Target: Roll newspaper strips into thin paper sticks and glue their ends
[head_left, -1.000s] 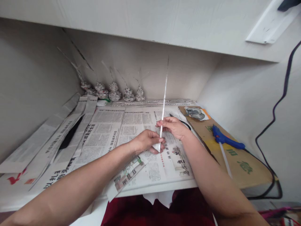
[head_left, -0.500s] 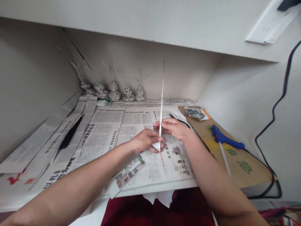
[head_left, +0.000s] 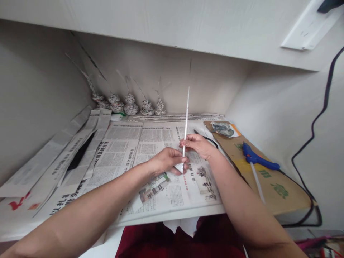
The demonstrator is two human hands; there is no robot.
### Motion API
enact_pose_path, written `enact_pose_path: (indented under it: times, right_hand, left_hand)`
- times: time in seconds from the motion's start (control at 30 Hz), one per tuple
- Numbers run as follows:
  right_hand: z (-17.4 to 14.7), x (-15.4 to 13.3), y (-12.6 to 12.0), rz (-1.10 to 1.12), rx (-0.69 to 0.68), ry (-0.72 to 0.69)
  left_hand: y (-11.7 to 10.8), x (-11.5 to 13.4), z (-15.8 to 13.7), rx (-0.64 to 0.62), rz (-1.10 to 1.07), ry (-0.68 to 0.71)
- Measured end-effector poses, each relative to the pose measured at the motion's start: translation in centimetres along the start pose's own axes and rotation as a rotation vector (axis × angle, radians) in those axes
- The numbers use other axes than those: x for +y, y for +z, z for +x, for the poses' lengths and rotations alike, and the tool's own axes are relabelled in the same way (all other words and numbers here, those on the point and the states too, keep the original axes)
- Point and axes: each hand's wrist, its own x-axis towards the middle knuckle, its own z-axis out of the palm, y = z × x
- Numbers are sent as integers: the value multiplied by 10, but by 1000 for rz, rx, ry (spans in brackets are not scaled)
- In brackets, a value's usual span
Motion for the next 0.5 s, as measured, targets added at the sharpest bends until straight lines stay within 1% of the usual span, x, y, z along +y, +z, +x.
enact_pose_path:
  times: [0.03,0.13,0.17,0.2,0.3,0.33,0.4,0.5]
  right_hand:
    - [0,0,0,9,-14,2]
    - [-1,0,0,29,-176,33]
    - [-1,0,0,28,-202,40]
    - [-1,1,1,27,-193,41]
    - [1,2,2,46,-49,20]
    - [1,2,2,56,-23,18]
    - [0,1,1,66,-62,24]
    - [-1,1,-1,58,-186,30]
  left_hand:
    - [0,0,0,5,-4,1]
    - [1,2,0,37,-24,-9]
    - [1,3,0,41,-29,-10]
    - [1,3,-1,40,-32,-9]
    - [2,5,-2,28,-19,-4]
    - [2,5,-2,26,-15,-3]
    - [2,5,-2,34,-13,-7]
    - [1,4,-2,28,-9,0]
